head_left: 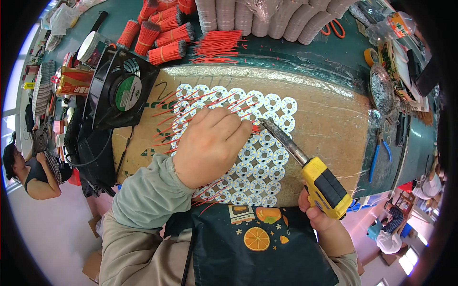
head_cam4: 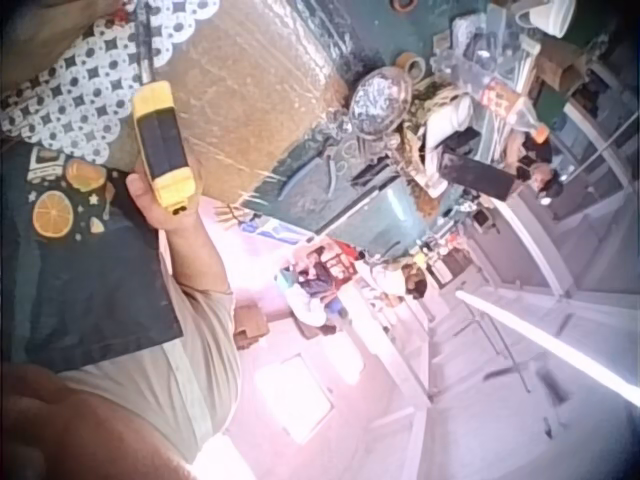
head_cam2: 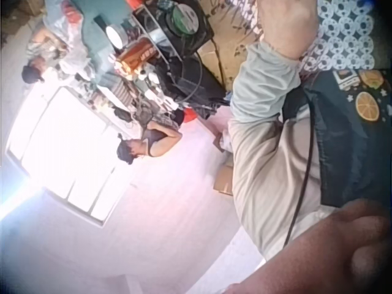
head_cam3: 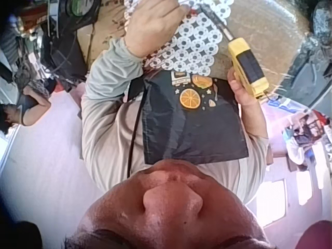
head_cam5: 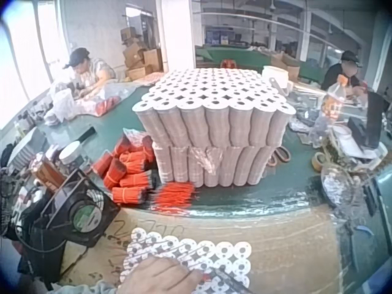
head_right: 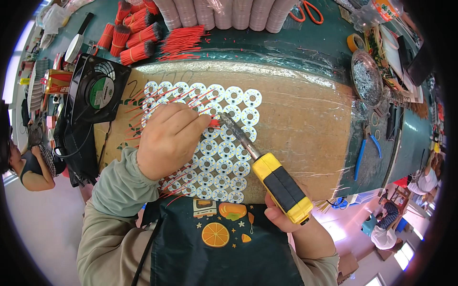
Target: The person solders red wires onto round LED circuit boards using a soldering iron, attaching the wires to the boards one by one.
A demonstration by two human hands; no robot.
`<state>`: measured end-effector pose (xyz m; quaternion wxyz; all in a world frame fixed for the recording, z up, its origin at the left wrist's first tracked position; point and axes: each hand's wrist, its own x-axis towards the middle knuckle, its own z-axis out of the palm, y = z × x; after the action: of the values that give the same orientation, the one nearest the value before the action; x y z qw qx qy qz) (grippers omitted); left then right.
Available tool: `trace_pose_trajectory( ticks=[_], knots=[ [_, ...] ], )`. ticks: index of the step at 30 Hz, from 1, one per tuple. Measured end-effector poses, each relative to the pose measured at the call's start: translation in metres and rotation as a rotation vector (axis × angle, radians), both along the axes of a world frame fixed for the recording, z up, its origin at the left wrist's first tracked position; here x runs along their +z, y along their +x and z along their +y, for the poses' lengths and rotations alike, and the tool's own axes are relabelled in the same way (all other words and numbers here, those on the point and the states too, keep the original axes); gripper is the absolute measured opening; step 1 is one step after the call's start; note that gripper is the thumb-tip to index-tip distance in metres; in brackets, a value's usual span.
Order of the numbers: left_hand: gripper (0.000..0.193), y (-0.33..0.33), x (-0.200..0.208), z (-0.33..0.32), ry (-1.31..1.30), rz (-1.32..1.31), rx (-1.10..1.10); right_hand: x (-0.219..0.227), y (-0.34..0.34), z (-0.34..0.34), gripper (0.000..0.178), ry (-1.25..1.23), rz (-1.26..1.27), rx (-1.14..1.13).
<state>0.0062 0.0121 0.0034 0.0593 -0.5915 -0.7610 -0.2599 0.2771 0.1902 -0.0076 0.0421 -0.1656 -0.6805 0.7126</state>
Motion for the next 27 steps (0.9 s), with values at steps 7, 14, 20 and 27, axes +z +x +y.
trace_pose_trajectory(
  ticks=[7,14,20,27],
  knots=[
    [0.030,-0.0008,-0.0021,-0.0013,-0.003,-0.010,-0.006,-0.0022,0.0035,-0.0006,0.031,0.052,-0.077,-0.010],
    [0.031,-0.0034,-0.0041,-0.0006,0.033,-0.021,-0.007,-0.0047,0.0047,-0.0061,0.075,-0.056,-0.082,-0.073],
    [0.031,-0.0051,-0.0028,-0.0009,0.040,-0.058,-0.014,-0.0050,0.0053,-0.0054,0.074,-0.037,-0.070,-0.065],
    [0.033,-0.0013,-0.0031,0.0003,0.013,-0.028,0.001,0.0019,-0.0020,-0.0020,0.034,0.031,-0.041,-0.020]
  ],
)
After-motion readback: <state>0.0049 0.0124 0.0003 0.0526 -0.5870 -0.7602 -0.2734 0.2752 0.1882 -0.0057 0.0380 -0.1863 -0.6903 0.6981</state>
